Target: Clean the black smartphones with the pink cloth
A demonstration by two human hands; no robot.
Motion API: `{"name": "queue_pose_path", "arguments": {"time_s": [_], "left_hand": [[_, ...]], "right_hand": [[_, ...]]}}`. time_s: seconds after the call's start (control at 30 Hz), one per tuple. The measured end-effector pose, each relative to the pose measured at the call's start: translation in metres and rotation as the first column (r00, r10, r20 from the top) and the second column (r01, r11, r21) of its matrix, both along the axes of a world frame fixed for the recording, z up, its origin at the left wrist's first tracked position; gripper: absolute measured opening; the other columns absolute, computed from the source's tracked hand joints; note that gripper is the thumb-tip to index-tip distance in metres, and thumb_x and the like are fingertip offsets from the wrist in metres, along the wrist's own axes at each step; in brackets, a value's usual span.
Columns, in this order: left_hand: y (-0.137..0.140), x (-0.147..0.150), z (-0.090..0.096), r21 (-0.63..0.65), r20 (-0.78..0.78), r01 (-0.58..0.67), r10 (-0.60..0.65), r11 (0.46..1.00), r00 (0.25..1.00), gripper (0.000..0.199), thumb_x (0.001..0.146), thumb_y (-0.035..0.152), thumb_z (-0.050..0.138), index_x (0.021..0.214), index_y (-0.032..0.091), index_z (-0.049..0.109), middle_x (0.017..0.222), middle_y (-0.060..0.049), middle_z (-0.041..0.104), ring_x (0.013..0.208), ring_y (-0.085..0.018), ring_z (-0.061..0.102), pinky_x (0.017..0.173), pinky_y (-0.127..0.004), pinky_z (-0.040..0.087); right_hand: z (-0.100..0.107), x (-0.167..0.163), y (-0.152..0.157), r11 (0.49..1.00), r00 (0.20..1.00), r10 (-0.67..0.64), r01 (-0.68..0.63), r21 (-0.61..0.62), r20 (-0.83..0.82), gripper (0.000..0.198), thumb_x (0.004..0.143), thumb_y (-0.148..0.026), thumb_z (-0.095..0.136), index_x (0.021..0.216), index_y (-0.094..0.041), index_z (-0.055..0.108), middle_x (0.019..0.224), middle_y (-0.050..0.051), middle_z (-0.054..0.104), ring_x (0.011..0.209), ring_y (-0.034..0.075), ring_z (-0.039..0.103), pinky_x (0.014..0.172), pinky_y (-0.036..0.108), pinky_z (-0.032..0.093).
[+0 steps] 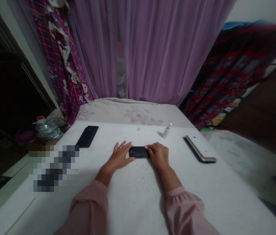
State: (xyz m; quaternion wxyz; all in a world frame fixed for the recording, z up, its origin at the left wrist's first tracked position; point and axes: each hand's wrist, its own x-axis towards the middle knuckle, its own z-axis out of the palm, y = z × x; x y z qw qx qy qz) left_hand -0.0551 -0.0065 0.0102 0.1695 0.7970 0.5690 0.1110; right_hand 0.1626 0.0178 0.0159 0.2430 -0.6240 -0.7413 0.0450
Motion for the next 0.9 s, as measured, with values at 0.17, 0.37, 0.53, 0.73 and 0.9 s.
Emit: {"name": "queue_pose_path", "arguments": {"time_s": [0.17, 0.37, 0.53, 0.73, 0.9], "left_hand": [[0.003, -0.001, -0.002, -0.003, 0.015, 0.0, 0.0, 1.0, 1.0, 0.061, 0.086, 0.043, 0.059, 0.14, 0.023, 0.039, 0.152, -0.006, 0.036, 0.144, -0.026, 0.02, 0.117, -0.052, 0.006], [0.004, -0.002, -0.008, 0.027, 0.048, -0.019, 0.017, 0.999, 0.999, 0.06, 0.086, 0.045, 0.059, 0.139, 0.026, 0.042, 0.148, -0.005, 0.042, 0.143, -0.026, 0.024, 0.117, -0.05, 0.008], [0.003, -0.002, -0.008, 0.035, 0.061, -0.013, 0.011, 0.999, 0.998, 0.06, 0.086, 0.047, 0.059, 0.139, 0.025, 0.042, 0.149, -0.006, 0.041, 0.143, -0.026, 0.023, 0.117, -0.051, 0.007], [0.003, -0.002, -0.007, 0.032, 0.056, -0.011, 0.009, 0.999, 0.998, 0.06, 0.086, 0.045, 0.059, 0.139, 0.025, 0.042, 0.149, -0.006, 0.041, 0.144, -0.026, 0.022, 0.117, -0.05, 0.007], [0.004, -0.003, -0.01, 0.041, 0.052, -0.002, 0.0, 0.999, 0.999, 0.059, 0.086, 0.047, 0.058, 0.139, 0.027, 0.041, 0.149, -0.005, 0.041, 0.144, -0.025, 0.022, 0.117, -0.05, 0.007]], "right_hand": [[0.001, -0.033, 0.002, 0.995, 0.995, 0.095, -0.095, -0.003, 0.025, 0.016, 0.09, -0.032, 0.06, 0.094, -0.03, 0.075, 0.088, 0.003, 0.068, 0.086, 0.017, 0.057, 0.077, 0.033, 0.027], [-0.001, -0.042, -0.01, 0.944, 0.945, 0.327, -0.328, 0.03, 0.012, 0.014, 0.087, -0.028, 0.063, 0.095, -0.032, 0.074, 0.088, 0.003, 0.068, 0.089, 0.017, 0.056, 0.081, 0.034, 0.027], [0.003, -0.017, -0.018, 0.921, 0.921, 0.388, -0.389, 0.024, 0.02, 0.011, 0.086, -0.03, 0.065, 0.09, -0.032, 0.076, 0.084, 0.001, 0.068, 0.086, 0.017, 0.055, 0.082, 0.034, 0.026], [0.005, 0.002, -0.005, 0.99, 0.989, 0.141, -0.142, 0.005, 0.049, 0.013, 0.088, -0.032, 0.063, 0.09, -0.031, 0.076, 0.085, 0.002, 0.068, 0.086, 0.018, 0.056, 0.079, 0.034, 0.026], [0.002, -0.026, 0.004, 0.993, 0.992, 0.116, -0.116, -0.004, 0.058, 0.014, 0.088, -0.032, 0.062, 0.093, -0.031, 0.075, 0.088, 0.003, 0.068, 0.088, 0.019, 0.055, 0.078, 0.033, 0.027]]}}
